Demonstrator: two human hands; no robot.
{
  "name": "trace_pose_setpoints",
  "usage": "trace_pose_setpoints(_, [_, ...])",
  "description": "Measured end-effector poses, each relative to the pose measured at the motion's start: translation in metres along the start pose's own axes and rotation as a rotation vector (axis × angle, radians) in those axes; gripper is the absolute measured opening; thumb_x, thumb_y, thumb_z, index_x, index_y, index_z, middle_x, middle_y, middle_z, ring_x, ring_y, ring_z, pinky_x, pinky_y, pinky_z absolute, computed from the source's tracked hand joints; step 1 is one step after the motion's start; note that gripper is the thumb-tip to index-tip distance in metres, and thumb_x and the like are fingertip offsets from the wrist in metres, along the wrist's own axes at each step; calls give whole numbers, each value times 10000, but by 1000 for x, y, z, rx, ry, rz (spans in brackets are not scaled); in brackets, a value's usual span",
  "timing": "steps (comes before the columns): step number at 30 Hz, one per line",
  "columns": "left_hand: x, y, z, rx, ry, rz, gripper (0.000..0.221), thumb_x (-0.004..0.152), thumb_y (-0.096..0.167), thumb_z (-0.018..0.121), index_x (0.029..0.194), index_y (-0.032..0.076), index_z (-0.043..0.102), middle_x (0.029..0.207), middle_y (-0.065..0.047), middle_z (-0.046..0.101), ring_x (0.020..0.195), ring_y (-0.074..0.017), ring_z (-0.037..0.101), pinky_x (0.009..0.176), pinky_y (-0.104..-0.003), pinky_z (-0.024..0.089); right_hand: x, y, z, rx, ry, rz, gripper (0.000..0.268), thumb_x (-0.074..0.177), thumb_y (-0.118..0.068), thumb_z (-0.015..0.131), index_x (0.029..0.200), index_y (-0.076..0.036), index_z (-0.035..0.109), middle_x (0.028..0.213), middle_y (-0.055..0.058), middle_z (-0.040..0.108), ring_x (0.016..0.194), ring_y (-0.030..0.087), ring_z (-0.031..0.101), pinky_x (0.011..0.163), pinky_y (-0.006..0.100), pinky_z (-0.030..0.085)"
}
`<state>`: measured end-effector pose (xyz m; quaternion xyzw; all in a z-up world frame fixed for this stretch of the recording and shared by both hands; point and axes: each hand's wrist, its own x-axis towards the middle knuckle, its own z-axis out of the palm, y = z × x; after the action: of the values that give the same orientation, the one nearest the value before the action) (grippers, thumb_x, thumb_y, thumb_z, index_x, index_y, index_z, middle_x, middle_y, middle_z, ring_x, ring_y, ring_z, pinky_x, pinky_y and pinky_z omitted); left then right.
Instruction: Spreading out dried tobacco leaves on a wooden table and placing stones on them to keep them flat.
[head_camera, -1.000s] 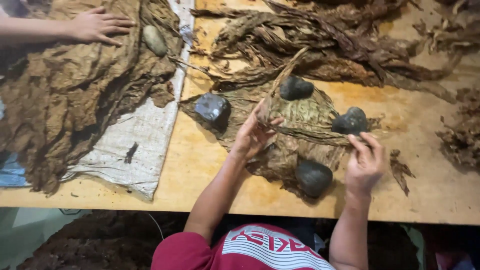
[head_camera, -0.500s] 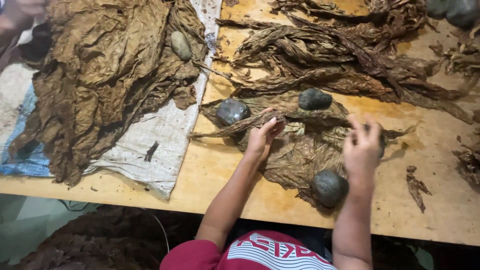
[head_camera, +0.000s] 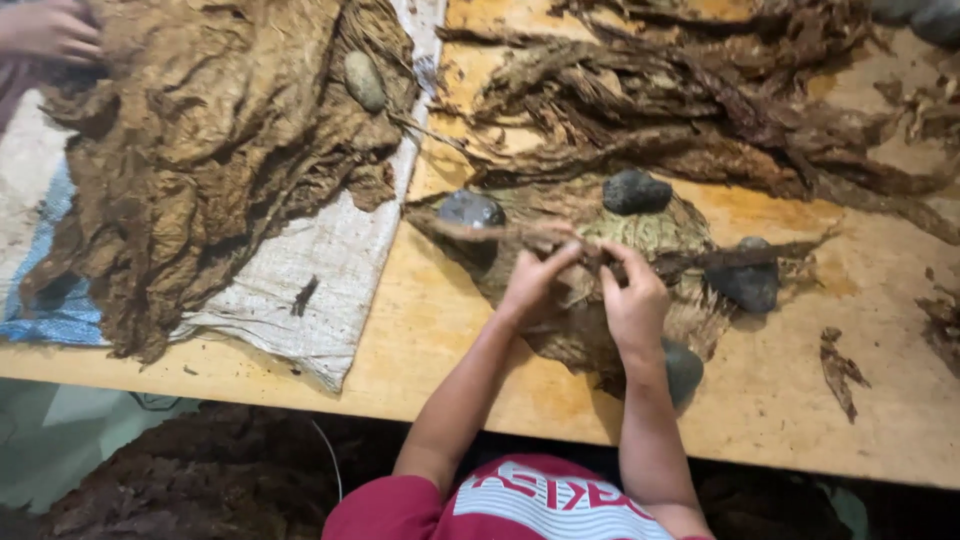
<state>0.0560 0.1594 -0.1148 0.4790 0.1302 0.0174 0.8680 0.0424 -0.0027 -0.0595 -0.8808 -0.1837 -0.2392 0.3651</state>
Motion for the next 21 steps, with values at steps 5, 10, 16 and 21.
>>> trace_pose_setpoints(5, [13,-14,-5,-129,37,179,453,943,28,746,1384,9,646,1225,-187,691,1035,-257,690,812,-457,604,1,7,1,1,-7,34,306,871,-105,869,1145,-226,806,1026,0,792,978,257,762,862,404,592])
trace_pose_setpoints(10, [8,0,-11,-270,-42,275,570,991,-10,736,1516,54,522,1251,-177,701,1071,-243,740,845,-407,680,8,-3,7,29,7,-2,305,909,-199,899,1195,-170,796,1067,1,751,910,255,730,806,392,597])
trace_pose_setpoints(16, [-6,25,-6,-125,-109,371,775,894,-89,790,1566,83,446,1029,-124,779,824,-101,757,653,-197,636,15,-6,16,24,9,-88,405,852,-286,930,1218,-201,778,1035,3,639,1017,274,622,932,445,516])
trace_pose_setpoints(21, [-23,51,0,-8,-206,362,687,912,-70,796,1516,101,517,1029,-121,786,889,-116,752,783,-287,668,17,-21,12,325,-10,119,200,942,-82,833,1108,-98,722,952,114,665,922,316,682,804,396,574])
